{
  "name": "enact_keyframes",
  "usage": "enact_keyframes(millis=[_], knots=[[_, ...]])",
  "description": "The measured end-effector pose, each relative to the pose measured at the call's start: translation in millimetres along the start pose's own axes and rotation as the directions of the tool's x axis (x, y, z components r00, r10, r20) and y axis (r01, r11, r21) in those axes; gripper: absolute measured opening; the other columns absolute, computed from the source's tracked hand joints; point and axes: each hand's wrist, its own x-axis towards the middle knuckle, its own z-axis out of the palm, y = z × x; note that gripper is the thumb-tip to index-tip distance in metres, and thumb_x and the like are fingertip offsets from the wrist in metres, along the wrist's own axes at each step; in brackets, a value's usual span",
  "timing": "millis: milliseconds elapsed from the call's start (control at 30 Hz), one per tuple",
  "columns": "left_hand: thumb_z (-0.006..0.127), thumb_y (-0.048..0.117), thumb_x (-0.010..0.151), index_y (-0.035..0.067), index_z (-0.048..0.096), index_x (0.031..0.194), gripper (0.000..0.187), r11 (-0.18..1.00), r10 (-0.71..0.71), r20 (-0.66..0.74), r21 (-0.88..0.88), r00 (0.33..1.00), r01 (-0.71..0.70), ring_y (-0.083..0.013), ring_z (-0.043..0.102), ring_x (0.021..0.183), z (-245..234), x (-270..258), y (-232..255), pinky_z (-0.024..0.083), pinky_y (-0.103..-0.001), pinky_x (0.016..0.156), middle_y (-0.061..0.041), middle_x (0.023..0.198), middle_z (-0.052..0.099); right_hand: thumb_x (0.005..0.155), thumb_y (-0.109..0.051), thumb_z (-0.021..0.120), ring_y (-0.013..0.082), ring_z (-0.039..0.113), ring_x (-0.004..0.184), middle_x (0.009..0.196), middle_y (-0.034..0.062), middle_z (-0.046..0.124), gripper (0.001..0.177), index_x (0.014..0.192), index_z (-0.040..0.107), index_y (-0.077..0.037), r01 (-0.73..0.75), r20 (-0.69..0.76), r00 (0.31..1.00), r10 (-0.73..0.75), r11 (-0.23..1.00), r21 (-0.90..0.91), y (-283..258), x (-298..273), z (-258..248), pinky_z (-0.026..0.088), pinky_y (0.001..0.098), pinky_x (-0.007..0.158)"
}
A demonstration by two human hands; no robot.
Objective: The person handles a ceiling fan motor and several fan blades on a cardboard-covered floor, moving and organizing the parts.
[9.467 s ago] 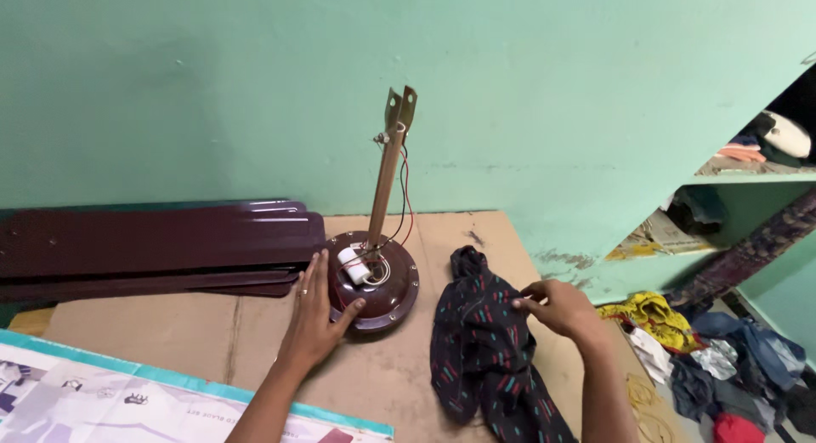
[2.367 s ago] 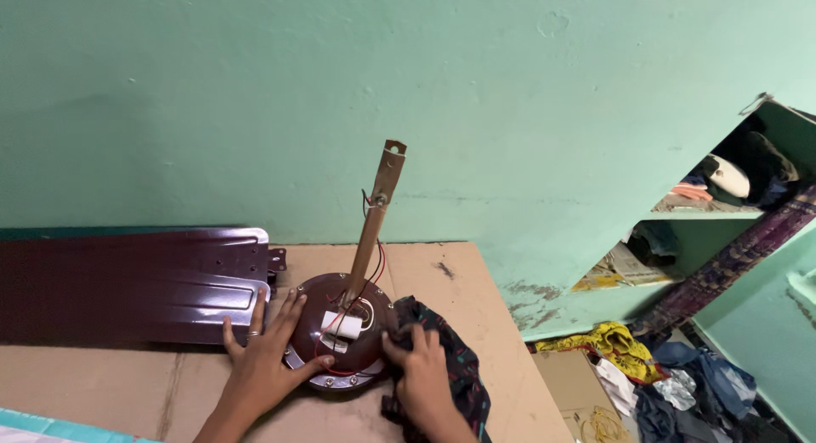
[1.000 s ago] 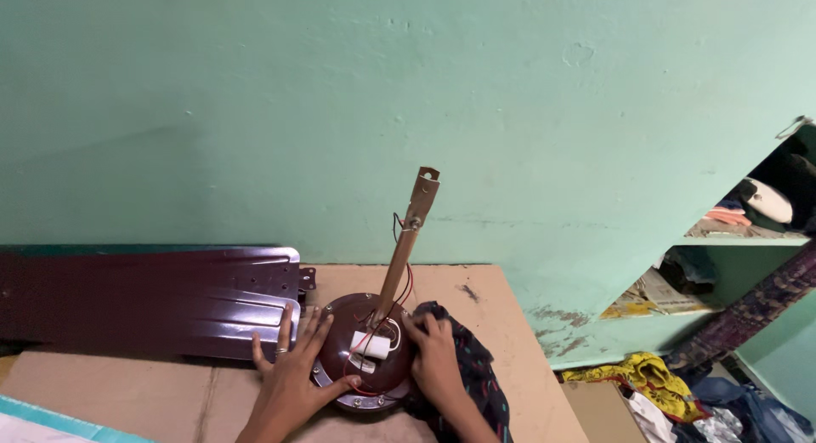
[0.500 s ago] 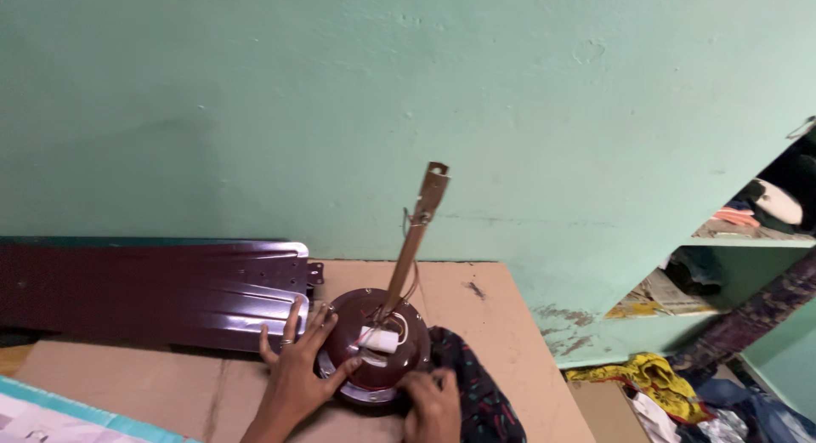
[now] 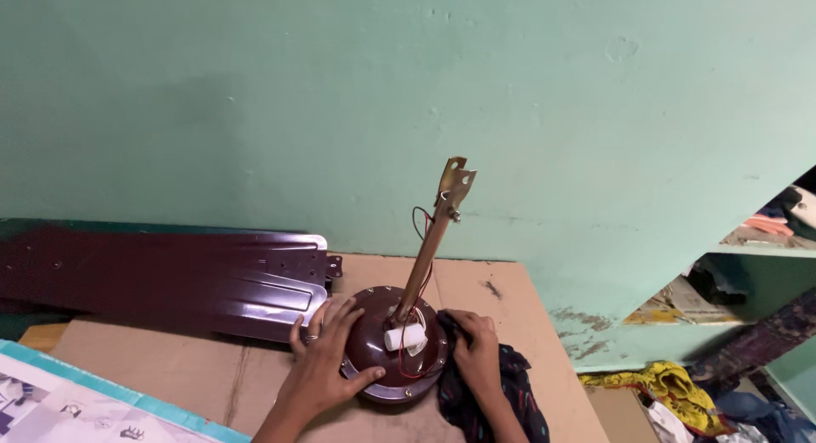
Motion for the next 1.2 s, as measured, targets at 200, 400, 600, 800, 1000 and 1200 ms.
enact_keyframes(millis=[200,400,600,800,1000,1200], knots=[[0.07,0.078,0.072,0.011,0.021,0.161,0.122,0.993,-0.043,0.174,0.116,0.984,0.023,-0.0271,0.008,0.154,-1.2,0.6,4.5,-0.006,-0.067,0.116,-0.01,0.166,0.028,0.067,0.016,0.054,0.0311,0.056,0.097,0.122,0.0124,0.074,0.06,0.12,0.071,-0.005,0.129,0.002,0.991,-0.131,0.98,0.154,-29.1,-17.6,-3.0,0.047,0.0388,0.094],[0.071,0.078,0.071,0.009,0.022,0.16,0.122,0.993,-0.022,0.136,0.119,0.99,0.005,-0.0284,0.01,0.157,0.9,0.0,5.0,-0.006,-0.068,0.114,-0.012,0.165,0.027,0.07,0.015,0.054,0.0308,0.058,0.1,0.114,0.0117,0.073,0.063,0.127,0.069,-0.006,0.024,0.063,0.998,-0.023,1.0,-0.019,-35.5,-38.4,-7.5,0.048,0.0373,0.093],[0.073,0.078,0.07,0.011,0.023,0.16,0.123,0.993,-0.011,0.13,0.117,0.991,-0.005,-0.031,0.013,0.155,1.1,0.8,4.9,-0.004,-0.067,0.114,-0.012,0.166,0.027,0.06,0.003,0.06,0.032,0.059,0.092,0.123,0.0115,0.072,0.064,0.123,0.07,-0.007,0.263,0.071,0.965,-0.254,0.94,-0.218,-13.2,-86.5,5.4,0.05,0.0395,0.083],[0.074,0.077,0.067,0.018,0.022,0.161,0.123,0.988,-0.118,0.225,0.123,0.967,0.092,-0.0264,0.011,0.153,-1.1,1.5,7.8,-0.003,-0.066,0.116,-0.007,0.168,0.025,0.063,0.004,0.06,0.0326,0.06,0.097,0.123,0.0086,0.074,0.067,0.128,0.068,-0.009,0.196,0.088,0.98,-0.178,0.937,-0.288,-18.9,-76.8,6.3,0.049,0.0407,0.078],[0.074,0.076,0.07,0.014,0.023,0.161,0.121,0.993,-0.07,0.182,0.107,0.981,0.051,-0.0274,0.012,0.152,1.4,-1.6,7.2,-0.003,-0.067,0.115,-0.01,0.167,0.026,0.071,0.007,0.058,0.0334,0.058,0.102,0.109,0.0123,0.073,0.065,0.133,0.064,-0.008,0.078,0.129,0.99,-0.049,0.968,-0.238,-29.2,-44.1,2.0,0.047,0.0422,0.091],[0.072,0.078,0.07,0.016,0.022,0.161,0.121,0.986,-0.097,0.205,0.153,0.974,0.066,-0.0239,0.02,0.151,3.0,0.3,3.7,-0.002,-0.067,0.117,-0.008,0.166,0.03,0.064,0.007,0.059,0.0347,0.058,0.093,0.123,0.0144,0.071,0.072,0.136,0.059,-0.001,0.177,0.057,0.984,-0.168,0.942,-0.284,-4.8,-79.6,29.5,0.049,0.0439,0.08]])
